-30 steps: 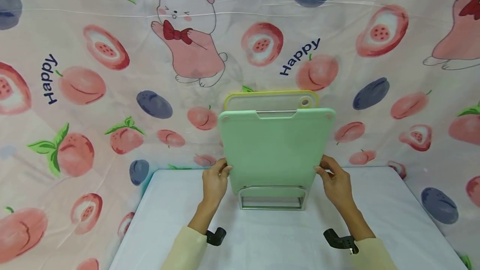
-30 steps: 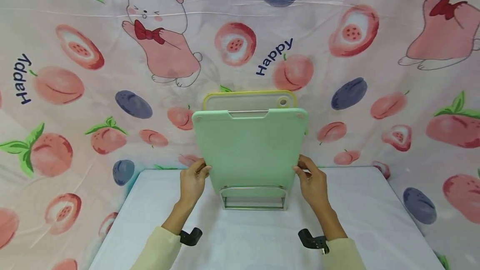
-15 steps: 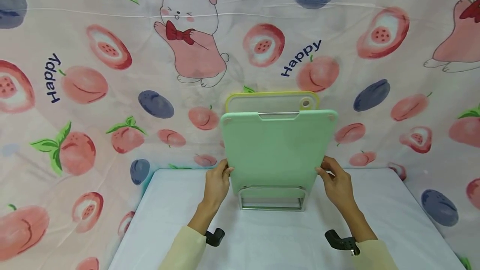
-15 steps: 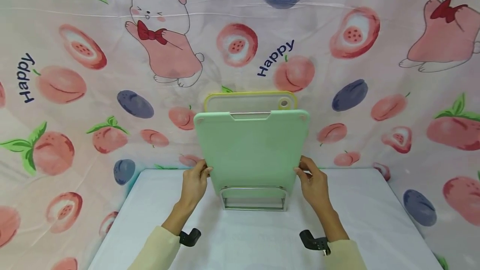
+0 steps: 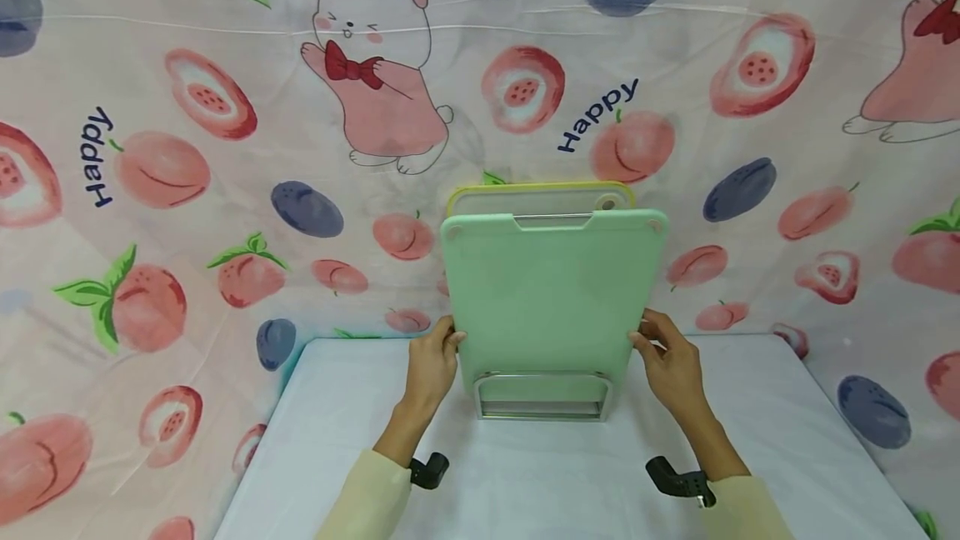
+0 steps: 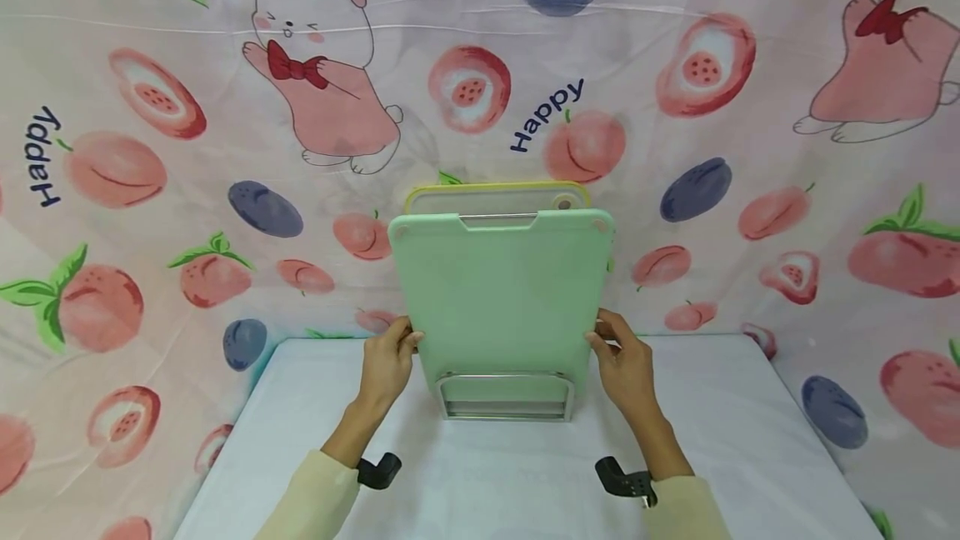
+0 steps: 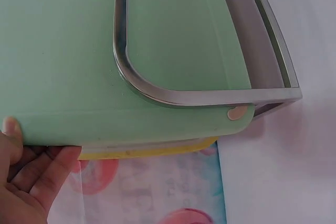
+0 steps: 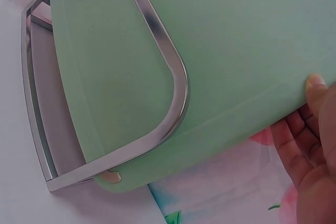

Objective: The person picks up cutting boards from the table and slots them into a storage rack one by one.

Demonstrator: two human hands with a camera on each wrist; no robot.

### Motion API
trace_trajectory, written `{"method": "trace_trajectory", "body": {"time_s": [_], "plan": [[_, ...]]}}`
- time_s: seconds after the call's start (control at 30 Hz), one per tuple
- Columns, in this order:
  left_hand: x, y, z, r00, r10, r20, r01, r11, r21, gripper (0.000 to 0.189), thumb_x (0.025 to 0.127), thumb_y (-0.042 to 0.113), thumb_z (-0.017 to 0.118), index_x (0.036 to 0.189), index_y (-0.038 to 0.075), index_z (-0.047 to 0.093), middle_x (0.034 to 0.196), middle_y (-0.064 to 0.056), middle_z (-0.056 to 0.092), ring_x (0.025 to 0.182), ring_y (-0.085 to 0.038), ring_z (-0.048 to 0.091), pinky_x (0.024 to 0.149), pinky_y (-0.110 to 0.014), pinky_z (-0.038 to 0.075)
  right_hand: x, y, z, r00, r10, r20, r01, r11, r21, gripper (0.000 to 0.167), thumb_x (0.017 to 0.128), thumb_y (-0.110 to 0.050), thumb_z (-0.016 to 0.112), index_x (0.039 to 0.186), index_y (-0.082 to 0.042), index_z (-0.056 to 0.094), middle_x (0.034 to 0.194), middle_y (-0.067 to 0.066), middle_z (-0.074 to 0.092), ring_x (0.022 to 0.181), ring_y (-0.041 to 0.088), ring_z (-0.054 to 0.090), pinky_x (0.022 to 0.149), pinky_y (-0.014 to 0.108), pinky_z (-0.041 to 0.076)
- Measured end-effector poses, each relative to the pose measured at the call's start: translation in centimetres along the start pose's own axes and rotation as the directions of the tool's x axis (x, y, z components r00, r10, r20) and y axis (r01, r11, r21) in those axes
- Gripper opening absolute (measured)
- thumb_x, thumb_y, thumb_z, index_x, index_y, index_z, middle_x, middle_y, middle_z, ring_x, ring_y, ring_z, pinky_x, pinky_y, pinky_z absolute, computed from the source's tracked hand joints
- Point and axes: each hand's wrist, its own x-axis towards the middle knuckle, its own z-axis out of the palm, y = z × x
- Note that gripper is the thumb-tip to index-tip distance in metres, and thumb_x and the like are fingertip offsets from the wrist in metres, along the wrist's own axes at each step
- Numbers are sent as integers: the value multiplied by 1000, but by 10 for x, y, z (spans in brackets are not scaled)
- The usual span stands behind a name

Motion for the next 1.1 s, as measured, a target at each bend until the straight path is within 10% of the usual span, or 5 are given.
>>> {"method": "trace_trajectory", "body": {"time_s": [1.1], "plan": [[9,3,-2,995,-95,26,93,994,52,13,83,4,71,94,-1,66,75,-13,69,62,-24,63,57,-40,52,1,1,8,992,123,-13,-123,992,-37,35,94,-15,63,127,-9,58,100,12,65,89,-10,53,74,6,41]]}}
